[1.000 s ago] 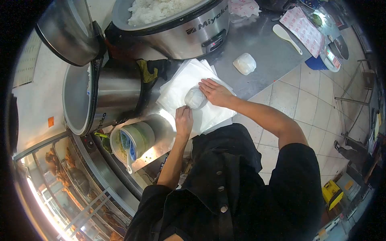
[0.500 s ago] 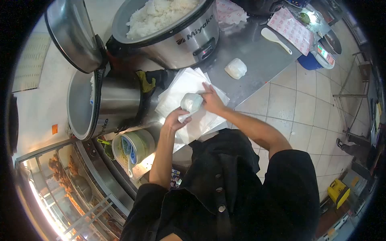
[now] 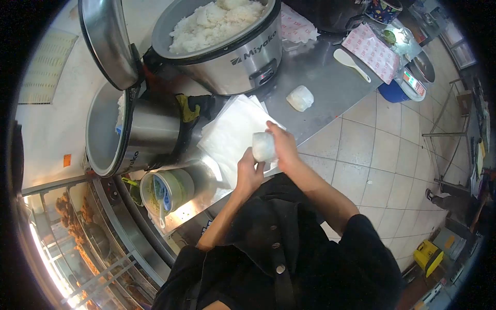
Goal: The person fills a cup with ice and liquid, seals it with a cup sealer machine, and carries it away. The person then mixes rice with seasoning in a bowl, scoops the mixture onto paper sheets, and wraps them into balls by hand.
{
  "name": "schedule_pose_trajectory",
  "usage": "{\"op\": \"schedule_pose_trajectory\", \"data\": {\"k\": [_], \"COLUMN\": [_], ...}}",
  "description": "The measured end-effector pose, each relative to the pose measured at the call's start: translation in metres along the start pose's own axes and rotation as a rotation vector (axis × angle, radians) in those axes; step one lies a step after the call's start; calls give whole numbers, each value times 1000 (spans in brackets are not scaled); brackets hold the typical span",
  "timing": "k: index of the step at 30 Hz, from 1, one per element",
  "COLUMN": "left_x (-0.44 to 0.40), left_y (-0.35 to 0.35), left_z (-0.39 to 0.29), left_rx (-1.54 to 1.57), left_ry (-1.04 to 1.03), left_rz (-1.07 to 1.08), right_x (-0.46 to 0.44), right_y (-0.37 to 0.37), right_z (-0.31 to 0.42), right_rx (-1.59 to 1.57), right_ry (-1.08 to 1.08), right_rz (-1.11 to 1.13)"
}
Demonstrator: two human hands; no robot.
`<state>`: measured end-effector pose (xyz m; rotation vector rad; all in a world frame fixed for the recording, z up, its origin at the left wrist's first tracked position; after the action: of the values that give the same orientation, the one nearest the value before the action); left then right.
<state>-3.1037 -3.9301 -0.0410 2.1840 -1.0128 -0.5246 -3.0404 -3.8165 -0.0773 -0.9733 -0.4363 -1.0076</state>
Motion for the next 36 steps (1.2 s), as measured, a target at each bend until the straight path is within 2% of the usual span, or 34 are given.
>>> {"op": "schedule_pose_trajectory", "data": {"k": [2,3,6,10,11,13,15,17,19,21,22,23,24,26,27,29,30,31,33,36], "left_x": [2,3,12,-24,-33,-46,-49,-40,-22,2,21,40,64,123,146,173,175,183,197,210], "left_y": [16,22,17,16,10,13,35,78,136,200,232,265,296,336,344,334,322,312,295,298], "left_z": [-26,-35,-63,-82,-85,-86,-85,-79,-67,-41,-23,-8,2,37,56,83,89,103,133,128], "left_rx": [83,124,-81,-26,-73,-96,-105,-105,-207,-405,-515,-644,-767,-840,-831,-740,-684,-637,-538,-290], "left_ry": [-175,-261,-667,-702,-708,-583,-405,-272,-120,93,186,295,407,753,900,1066,1124,1070,1025,1105], "left_rz": [66,100,231,86,87,-104,-249,-345,-444,-532,-581,-623,-663,-603,-527,-363,-255,-275,-326,-228], "right_x": [-2,9,17,50,34,-22,-74,-93,-121,-158,-132,-142,-129,-98,-88,-26,18,47,127,141], "right_y": [20,22,49,41,56,109,155,142,140,147,119,120,106,59,21,-75,-131,-165,-249,-294], "right_z": [-4,-6,-24,-5,3,25,90,155,166,156,158,155,165,146,118,31,-13,-66,-128,-190], "right_rx": [-179,-177,-167,-220,-207,-176,455,1178,1276,1467,1444,1677,1516,1167,1060,848,857,692,1181,1457], "right_ry": [-340,-423,-587,-598,-470,-218,206,676,946,1049,798,1229,1351,1346,1114,656,517,507,479,455], "right_rz": [113,156,273,227,193,134,-206,-265,-326,-262,-355,-234,-394,-259,-42,309,542,793,991,1061]}}
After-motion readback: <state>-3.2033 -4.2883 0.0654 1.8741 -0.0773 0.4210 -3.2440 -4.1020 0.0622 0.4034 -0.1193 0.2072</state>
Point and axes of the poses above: each hand's wrist, its own x-axis away from the middle knuckle, its own y-axis out of the back of the hand, z = x × y, the point moved 7 cm from there along -x, towards the middle knuckle, and after that the axes turned 14 degrees about -x, right-handed, at the moved point
